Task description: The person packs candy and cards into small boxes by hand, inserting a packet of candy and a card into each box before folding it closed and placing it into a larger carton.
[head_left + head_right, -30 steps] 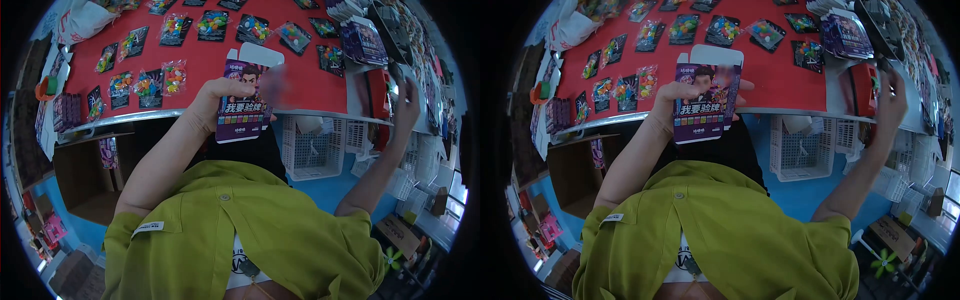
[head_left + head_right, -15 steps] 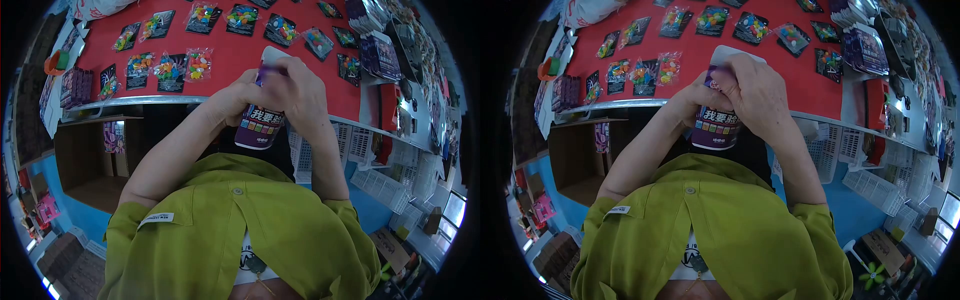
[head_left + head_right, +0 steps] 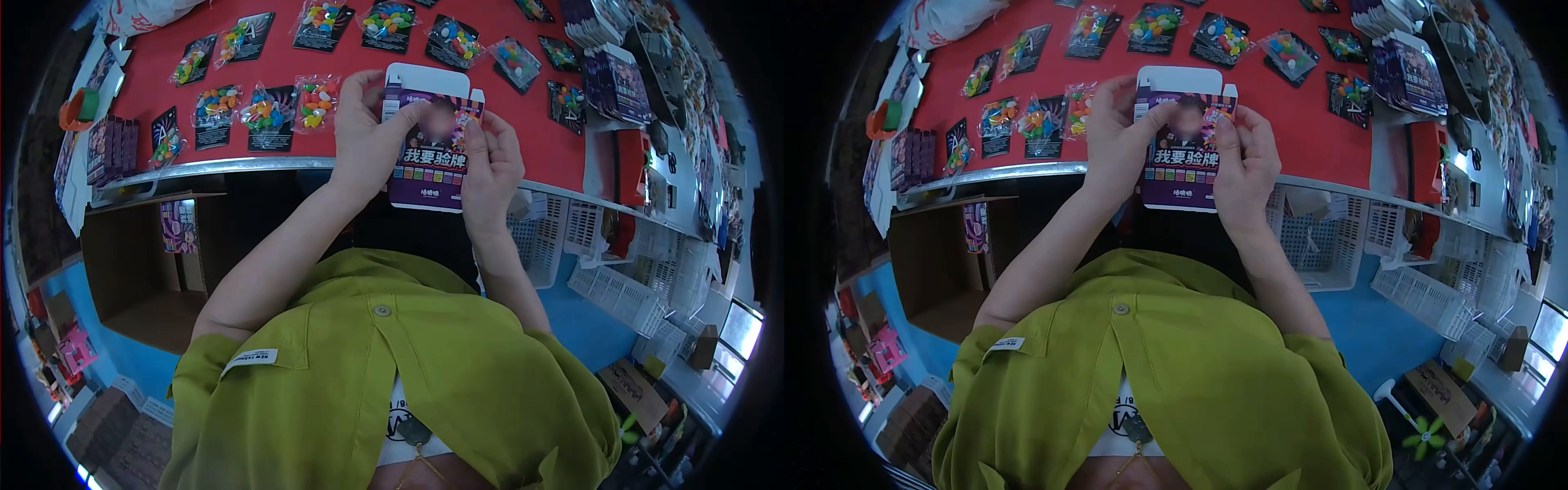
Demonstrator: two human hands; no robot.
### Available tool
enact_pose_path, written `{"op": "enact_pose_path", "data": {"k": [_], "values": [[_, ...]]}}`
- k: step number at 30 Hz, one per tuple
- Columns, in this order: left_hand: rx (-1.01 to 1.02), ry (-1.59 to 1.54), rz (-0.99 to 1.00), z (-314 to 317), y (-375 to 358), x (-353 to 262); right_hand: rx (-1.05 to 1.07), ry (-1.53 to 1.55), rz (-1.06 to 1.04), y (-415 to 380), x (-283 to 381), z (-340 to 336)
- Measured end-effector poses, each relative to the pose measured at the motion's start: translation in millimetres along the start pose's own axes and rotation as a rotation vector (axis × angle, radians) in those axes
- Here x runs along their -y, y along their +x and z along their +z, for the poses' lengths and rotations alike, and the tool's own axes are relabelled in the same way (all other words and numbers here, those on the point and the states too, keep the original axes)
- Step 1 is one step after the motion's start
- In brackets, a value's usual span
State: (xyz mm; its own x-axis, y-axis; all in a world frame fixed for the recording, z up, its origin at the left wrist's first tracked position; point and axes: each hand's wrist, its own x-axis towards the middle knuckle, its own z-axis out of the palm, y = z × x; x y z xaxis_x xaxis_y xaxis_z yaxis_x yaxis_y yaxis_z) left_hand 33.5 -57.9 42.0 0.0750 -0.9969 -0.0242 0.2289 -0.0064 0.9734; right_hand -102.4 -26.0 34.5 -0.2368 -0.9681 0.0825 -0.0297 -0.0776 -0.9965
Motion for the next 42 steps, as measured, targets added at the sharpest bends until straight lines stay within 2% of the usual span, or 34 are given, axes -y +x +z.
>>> {"op": "enact_pose_path", "data": {"k": [1,3,4,6,7,9,10,12,13,15,16,18,19,21,22,24,25,26,28,30,31,32,33,34,35,37,38,39,41,42], "values": [[-0.002,0.003,-0.001,-1,0,4,0.002,0.003,0.003,-1,0,5],[0.022,0.075,0.244,-1,1,9,-0.024,0.161,-0.035,1,4,12],[0.021,0.073,0.244,-2,2,11,-0.024,0.159,-0.036,2,5,11],[0.118,0.074,0.084,-10,3,13,0.079,0.209,-0.032,3,8,9],[0.116,0.075,0.084,-13,4,13,0.081,0.21,-0.031,4,9,7],[0.196,0.13,-0.007,-17,7,12,0.216,0.218,0.16,5,12,-4],[0.197,0.128,-0.006,-16,8,13,0.215,0.216,0.158,9,5,-10],[0.177,0.134,0.164,-12,8,16,0.248,0.145,0.122,14,-11,-18],[0.178,0.135,0.161,-11,7,15,0.247,0.145,0.125,14,-11,-19],[0.119,0.02,0.053,-9,6,12,0.236,-0.437,-0.382,13,-8,-17],[0.116,0.021,0.05,-10,5,11,0.239,-0.435,-0.379,12,-9,-19],[0.153,0.299,-0.004,-13,5,9,0.263,-0.727,-0.541,8,-10,-28],[0.149,0.299,-0.008,-14,4,11,0.268,-0.726,-0.538,3,-5,-35],[0.151,0.268,-0.019,-13,4,16,0.533,-1.108,-0.823,-6,7,-48],[0.154,0.27,-0.02,-14,4,17,0.531,-1.107,-0.821,-10,5,-48],[0.171,0.433,0.015,-12,4,19,0.682,-1.197,-0.906,-18,-1,-49],[0.182,0.429,0.015,-11,3,21,0.645,-1.131,-0.939,-15,-5,-51],[0.183,0.43,0.073,-12,1,23,0.641,-1.137,-0.937,-12,-4,-52],[0.186,0.442,0.133,-17,-4,13,0.479,-0.871,-0.772,-6,-1,-46],[0.31,-0.24,-0.163,-26,-12,-3,0.425,-0.812,-0.801,3,-8,-43],[0.437,-0.234,-0.117,-33,-14,-5,0.433,-0.793,-0.627,5,-8,-42],[0.44,-0.233,-0.113,-33,-17,-3,0.442,-0.768,-0.455,7,-7,-41],[0.398,-0.12,0.057,-33,-19,-1,0.438,-0.768,-0.459,8,-3,-38],[0.355,-0.008,0.227,-31,-20,0,0.45,-0.754,-0.295,10,4,-34],[0.362,-0.014,0.232,-30,-18,0,0.457,-0.739,-0.133,12,9,-33],[0.259,-0.087,-0.009,-25,-13,-5,0.467,-0.729,-0.099,16,12,-34],[0.265,-0.094,-0.003,-21,-8,-8,0.487,-0.708,-0.06,17,13,-35],[0.253,-0.101,-0.079,-18,-1,-14,0.487,-0.713,-0.064,17,13,-36],[0.223,-0.1,-0.157,-12,11,-23,0.45,-0.225,-0.031,14,11,-35],[0.185,-0.097,-0.213,-6,16,-27,0.458,-0.218,-0.027,14,9,-30]]}}
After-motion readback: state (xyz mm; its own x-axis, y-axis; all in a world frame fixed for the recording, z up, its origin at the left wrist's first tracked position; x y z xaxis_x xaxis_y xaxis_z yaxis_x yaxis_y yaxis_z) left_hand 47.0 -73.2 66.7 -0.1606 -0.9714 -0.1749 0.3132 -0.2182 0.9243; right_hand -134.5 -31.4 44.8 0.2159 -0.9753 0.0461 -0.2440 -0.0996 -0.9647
